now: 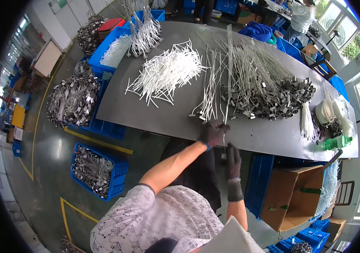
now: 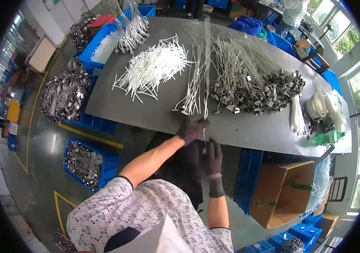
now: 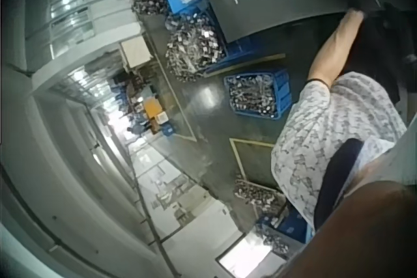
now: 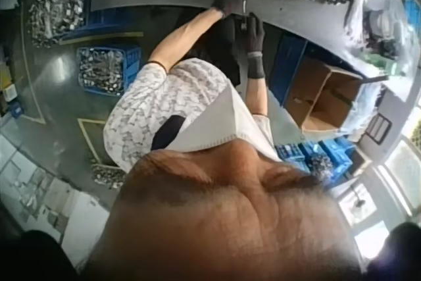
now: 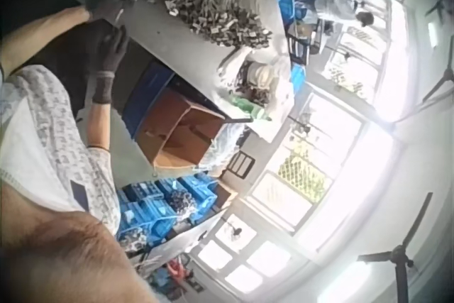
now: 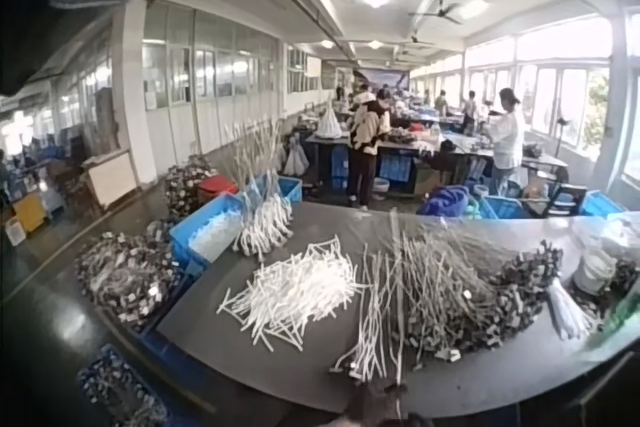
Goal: Bundling and sorting electrical wires at a manual assembly station.
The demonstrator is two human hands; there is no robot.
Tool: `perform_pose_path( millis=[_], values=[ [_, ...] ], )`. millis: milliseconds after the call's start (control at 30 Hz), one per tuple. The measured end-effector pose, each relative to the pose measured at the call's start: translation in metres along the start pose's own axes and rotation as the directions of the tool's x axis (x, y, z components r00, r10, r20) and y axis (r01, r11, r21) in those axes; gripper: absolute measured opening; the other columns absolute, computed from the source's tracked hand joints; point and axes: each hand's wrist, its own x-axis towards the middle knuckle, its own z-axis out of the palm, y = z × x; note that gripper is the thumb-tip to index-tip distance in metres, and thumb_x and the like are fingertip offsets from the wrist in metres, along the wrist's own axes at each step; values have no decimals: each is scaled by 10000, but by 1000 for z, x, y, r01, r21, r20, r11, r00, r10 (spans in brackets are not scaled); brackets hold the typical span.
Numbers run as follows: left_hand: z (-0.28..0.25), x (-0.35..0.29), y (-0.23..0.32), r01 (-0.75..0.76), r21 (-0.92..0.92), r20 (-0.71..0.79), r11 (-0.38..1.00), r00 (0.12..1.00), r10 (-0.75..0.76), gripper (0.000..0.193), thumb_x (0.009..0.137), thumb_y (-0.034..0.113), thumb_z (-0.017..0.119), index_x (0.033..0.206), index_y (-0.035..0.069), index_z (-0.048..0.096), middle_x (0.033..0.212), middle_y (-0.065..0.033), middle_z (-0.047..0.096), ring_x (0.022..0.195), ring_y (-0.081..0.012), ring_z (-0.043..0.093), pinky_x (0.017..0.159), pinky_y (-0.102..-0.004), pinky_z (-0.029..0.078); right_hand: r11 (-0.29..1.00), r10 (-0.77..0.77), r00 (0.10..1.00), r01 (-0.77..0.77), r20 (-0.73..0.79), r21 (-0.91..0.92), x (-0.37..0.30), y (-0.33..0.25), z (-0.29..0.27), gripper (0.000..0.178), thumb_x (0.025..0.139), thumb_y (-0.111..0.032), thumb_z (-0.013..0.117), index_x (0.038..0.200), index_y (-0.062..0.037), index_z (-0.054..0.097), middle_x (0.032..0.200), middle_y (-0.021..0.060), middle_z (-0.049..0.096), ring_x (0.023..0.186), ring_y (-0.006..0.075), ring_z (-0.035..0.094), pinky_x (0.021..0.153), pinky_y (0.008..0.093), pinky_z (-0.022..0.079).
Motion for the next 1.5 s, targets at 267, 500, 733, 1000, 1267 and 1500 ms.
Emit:
perform_pose_path(
  millis=[267, 500, 733, 1000, 1267, 1500],
  values=[
    [-13, -20, -10, -156, 181, -72, 971, 983, 172, 214, 870, 179, 724, 829, -18, 650, 753, -167, 613, 689, -245, 599, 649, -387, 467, 994, 25, 996, -15, -87, 112, 69, -42, 51, 458, 1029, -253, 464, 1415, -6, 467, 1253, 201, 595, 1005, 258, 638, 812, 357, 547],
    [-57, 36, -32, 27, 254, 57, 967, 997, -43, 374, 917, 359, 613, 812, 4, 668, 758, -219, 645, 724, -386, 648, 696, -467, 500, 943, 176, 968, -218, -180, -253, 122, -41, 36, 431, 992, -346, 572, 1288, -36, 612, 1197, 166, 652, 984, 249, 659, 808, 373, 553],
    [-137, 79, -61, 261, 645, -307, 718, 949, -69, 375, 904, 416, 566, 909, 82, 734, 918, -254, 673, 874, -444, 671, 740, -524, 526, 593, -267, 954, 52, -135, -804, 179, 3, 23, 347, 911, -347, 633, 1148, -95, 656, 1087, 245, 678, 1027, 435, 650, 846, 511, 526],
    [-200, 106, -120, 646, 678, -530, 351, 761, -375, 364, 905, 364, 578, 1095, 104, 749, 1189, -159, 707, 1097, -357, 687, 895, -498, 564, 709, 157, 983, -48, 91, -703, 117, 52, -17, 267, 914, -320, 633, 1060, -96, 647, 861, 163, 691, 804, 375, 687, 660, 482, 529],
    [-208, 98, -153, 574, 721, -468, 389, 817, -338, 330, 845, 384, 700, 970, 88, 776, 1077, -152, 746, 1013, -294, 726, 810, -434, 588, 634, 155, 986, -148, -63, -759, -130, 122, -47, 153, 967, -207, 570, 993, -69, 632, 904, 185, 705, 785, 368, 697, 659, 460, 535],
    [-181, 43, -153, 421, -793, -10, 439, 713, -701, 90, 918, 158, 673, 903, 74, 701, 789, -59, 685, 681, -157, 650, 566, -322, 535, 512, 630, 774, -354, 62, -783, -244, 126, -65, 254, 967, -233, 522, 941, -49, 696, 948, 258, 694, 924, 462, 658, 772, 527, 528]
  ],
)
